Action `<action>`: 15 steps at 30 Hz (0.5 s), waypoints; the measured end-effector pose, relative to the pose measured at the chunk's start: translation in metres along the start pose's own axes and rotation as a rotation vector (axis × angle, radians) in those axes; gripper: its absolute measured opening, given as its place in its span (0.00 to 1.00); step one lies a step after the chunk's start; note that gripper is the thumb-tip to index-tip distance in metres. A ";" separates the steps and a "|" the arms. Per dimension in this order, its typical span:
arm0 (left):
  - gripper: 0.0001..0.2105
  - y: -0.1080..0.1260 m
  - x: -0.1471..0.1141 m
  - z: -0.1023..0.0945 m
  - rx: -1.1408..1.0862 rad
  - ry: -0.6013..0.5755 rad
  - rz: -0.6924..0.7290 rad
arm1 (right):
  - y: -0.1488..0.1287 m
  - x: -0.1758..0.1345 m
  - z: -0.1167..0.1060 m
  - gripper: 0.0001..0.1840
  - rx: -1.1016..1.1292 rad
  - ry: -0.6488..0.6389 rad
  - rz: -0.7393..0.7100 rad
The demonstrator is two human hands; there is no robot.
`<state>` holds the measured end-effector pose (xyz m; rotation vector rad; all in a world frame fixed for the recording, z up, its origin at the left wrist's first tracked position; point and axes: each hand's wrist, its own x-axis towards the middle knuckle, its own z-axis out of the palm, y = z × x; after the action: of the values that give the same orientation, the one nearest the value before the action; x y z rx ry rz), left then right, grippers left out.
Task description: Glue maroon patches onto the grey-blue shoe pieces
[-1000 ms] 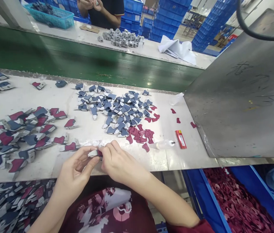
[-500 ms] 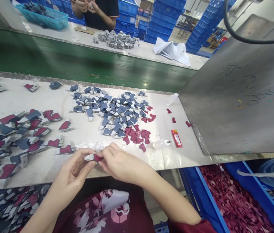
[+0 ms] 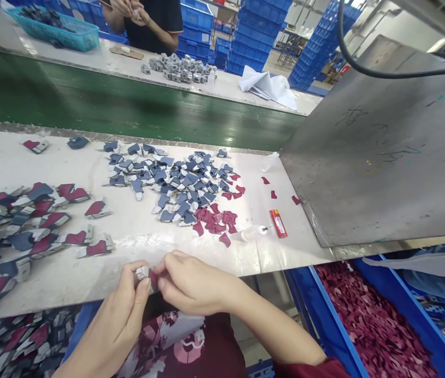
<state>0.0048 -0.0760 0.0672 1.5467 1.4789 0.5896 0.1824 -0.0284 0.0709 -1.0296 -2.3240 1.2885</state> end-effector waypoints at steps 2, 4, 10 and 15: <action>0.12 0.001 0.000 -0.001 -0.072 -0.008 -0.005 | -0.002 -0.002 -0.001 0.07 0.037 -0.001 0.009; 0.12 0.002 0.000 -0.003 -0.126 -0.026 -0.004 | -0.003 -0.002 -0.001 0.10 0.064 0.023 0.003; 0.12 0.001 -0.001 -0.006 -0.097 -0.027 0.018 | -0.002 -0.004 -0.005 0.04 0.078 0.025 -0.026; 0.13 0.001 -0.001 -0.004 -0.085 -0.004 0.031 | -0.004 -0.005 -0.008 0.03 0.047 -0.023 -0.011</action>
<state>0.0018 -0.0757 0.0697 1.5061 1.4110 0.6594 0.1887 -0.0284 0.0788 -0.9915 -2.3012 1.3513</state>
